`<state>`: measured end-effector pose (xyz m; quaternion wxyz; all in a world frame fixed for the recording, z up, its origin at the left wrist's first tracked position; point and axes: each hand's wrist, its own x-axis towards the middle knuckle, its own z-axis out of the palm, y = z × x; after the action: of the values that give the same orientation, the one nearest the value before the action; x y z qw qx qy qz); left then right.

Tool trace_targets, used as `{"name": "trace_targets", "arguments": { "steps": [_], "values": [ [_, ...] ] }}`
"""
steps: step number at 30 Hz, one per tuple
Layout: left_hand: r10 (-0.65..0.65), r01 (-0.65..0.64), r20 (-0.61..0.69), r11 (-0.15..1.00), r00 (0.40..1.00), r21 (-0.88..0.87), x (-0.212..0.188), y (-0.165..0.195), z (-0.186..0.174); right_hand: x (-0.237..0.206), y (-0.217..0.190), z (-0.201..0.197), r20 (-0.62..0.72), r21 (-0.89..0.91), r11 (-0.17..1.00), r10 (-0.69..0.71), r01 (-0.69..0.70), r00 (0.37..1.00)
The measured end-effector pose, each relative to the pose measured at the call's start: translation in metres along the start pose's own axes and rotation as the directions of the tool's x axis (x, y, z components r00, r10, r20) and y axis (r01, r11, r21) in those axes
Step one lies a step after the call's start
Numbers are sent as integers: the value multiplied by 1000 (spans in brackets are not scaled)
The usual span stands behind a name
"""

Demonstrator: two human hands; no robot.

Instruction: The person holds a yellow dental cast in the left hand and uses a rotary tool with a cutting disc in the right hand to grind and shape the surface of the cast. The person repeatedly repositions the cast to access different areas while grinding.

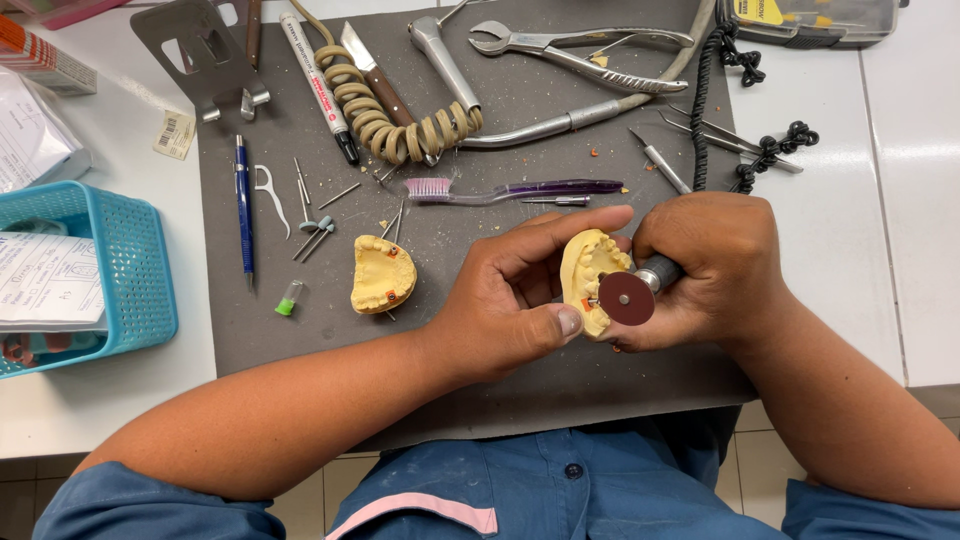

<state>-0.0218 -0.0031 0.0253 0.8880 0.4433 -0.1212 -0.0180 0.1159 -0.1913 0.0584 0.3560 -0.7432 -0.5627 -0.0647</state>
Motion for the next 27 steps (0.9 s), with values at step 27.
{"name": "trace_targets", "arguments": {
  "steps": [27],
  "values": [
    [-27, 27, 1, 1000, 1000, -5, 0, 4, 1, -2, 1, -1, 9, 18, 1000, 23, -23, 1000]
  ]
}}
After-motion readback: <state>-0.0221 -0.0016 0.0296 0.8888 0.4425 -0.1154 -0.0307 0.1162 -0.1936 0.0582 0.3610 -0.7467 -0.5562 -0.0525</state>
